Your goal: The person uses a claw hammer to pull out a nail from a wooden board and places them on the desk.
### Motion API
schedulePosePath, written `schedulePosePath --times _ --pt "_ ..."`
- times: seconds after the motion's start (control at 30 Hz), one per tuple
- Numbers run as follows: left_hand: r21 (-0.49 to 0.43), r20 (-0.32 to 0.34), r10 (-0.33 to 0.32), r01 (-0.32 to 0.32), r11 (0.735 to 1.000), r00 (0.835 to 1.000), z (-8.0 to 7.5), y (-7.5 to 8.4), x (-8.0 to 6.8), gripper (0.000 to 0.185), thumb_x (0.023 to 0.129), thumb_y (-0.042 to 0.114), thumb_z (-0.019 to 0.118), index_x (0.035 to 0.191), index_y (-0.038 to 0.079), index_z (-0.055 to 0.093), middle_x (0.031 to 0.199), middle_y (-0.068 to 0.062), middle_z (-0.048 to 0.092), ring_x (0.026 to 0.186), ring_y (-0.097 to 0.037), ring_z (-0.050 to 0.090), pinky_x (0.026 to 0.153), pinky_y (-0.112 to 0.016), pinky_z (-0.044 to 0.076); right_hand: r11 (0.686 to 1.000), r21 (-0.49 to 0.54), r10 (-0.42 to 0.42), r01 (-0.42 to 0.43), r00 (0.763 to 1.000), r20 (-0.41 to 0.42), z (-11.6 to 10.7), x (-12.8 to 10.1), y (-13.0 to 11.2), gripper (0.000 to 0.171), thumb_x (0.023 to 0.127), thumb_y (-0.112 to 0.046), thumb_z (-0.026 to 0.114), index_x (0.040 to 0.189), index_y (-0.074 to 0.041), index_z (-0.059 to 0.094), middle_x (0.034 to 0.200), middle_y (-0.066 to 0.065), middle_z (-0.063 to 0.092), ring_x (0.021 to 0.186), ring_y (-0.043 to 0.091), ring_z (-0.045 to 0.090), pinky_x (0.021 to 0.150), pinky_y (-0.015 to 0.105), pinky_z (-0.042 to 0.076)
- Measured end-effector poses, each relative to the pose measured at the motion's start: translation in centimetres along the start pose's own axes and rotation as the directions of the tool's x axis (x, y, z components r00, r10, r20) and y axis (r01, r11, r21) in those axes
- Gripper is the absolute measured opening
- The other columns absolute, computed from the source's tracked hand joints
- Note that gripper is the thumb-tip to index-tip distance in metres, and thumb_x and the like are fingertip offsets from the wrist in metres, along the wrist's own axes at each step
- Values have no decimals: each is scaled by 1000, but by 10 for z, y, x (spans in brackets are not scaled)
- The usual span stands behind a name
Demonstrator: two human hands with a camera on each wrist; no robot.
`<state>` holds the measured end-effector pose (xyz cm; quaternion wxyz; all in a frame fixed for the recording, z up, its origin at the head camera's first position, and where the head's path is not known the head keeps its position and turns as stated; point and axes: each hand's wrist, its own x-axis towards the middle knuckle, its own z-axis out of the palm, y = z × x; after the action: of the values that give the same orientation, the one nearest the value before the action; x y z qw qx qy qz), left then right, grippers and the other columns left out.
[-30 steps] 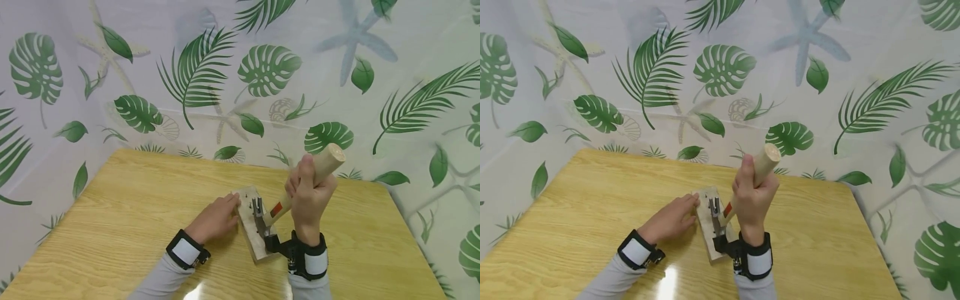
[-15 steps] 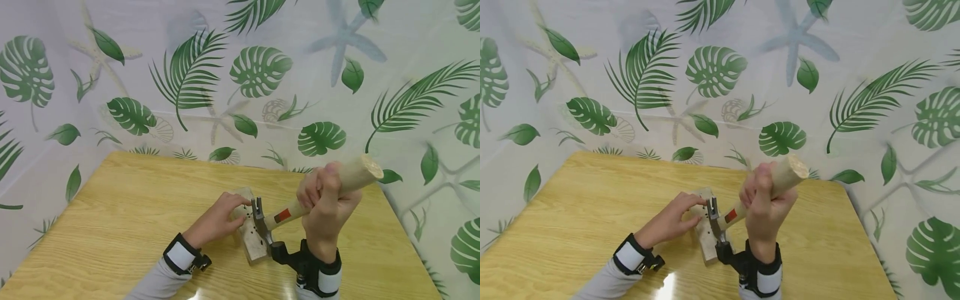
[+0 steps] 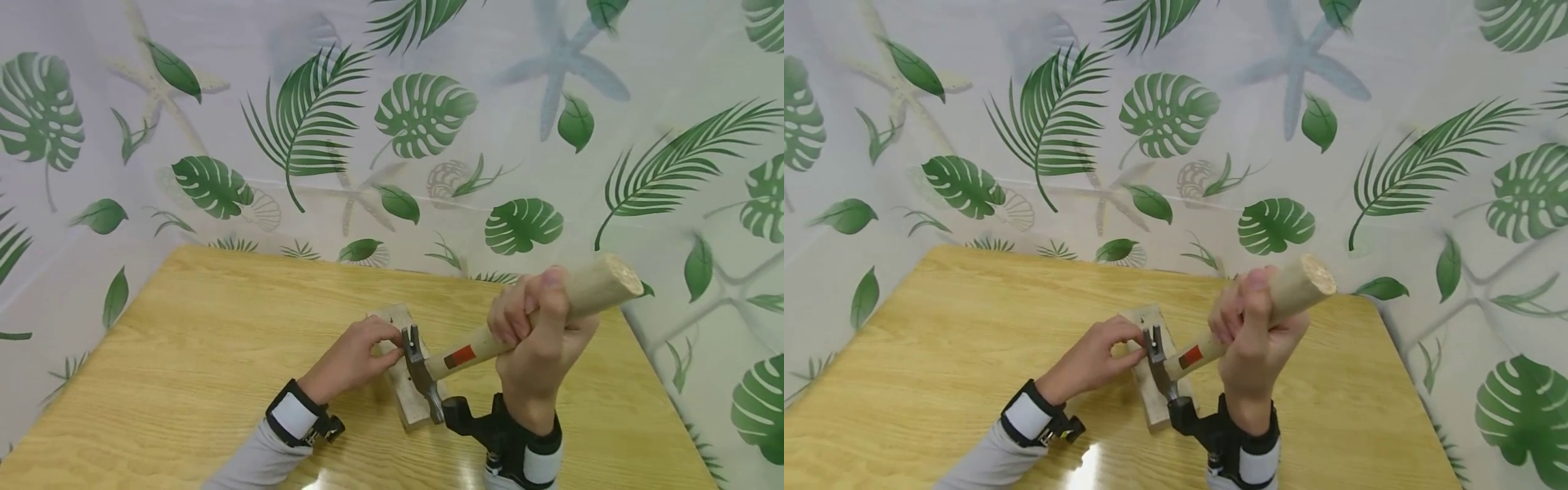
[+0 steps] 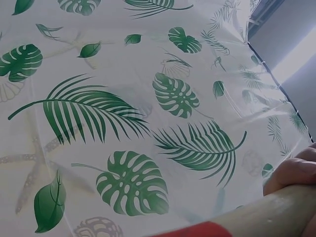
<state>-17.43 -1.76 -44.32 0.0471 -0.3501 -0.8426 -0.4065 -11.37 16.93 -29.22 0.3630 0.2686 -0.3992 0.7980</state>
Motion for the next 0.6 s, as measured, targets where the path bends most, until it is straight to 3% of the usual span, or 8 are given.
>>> schedulePosePath --times 0.17,0.33,0.6 --pt "-6 3 -2 2 1000 1000 -4 0 1 5 93 12 74 95 16 77 93 4 71 96 -22 64 82 -36 53 1000 3 14 -14 1000 -6 1 0 -1 42 101 -5 49 63 -1 34 46 -1 27 34 8 22 31 21 17" --pt "22 2 -8 8 1000 1000 -4 1 0 4 93 13 74 94 17 77 93 5 70 97 -18 63 82 -29 52 1000 -1 22 -22 1000 21 2 -1 -1 43 102 -5 48 62 -1 33 46 -1 27 34 8 23 31 21 18" --pt "166 -81 22 -9 986 996 -7 0 -4 3 93 19 76 95 19 78 95 6 70 95 -13 64 83 -34 50 999 21 29 -30 999 25 3 -2 0 40 101 -3 46 64 -1 34 46 -1 26 35 8 23 31 21 18"
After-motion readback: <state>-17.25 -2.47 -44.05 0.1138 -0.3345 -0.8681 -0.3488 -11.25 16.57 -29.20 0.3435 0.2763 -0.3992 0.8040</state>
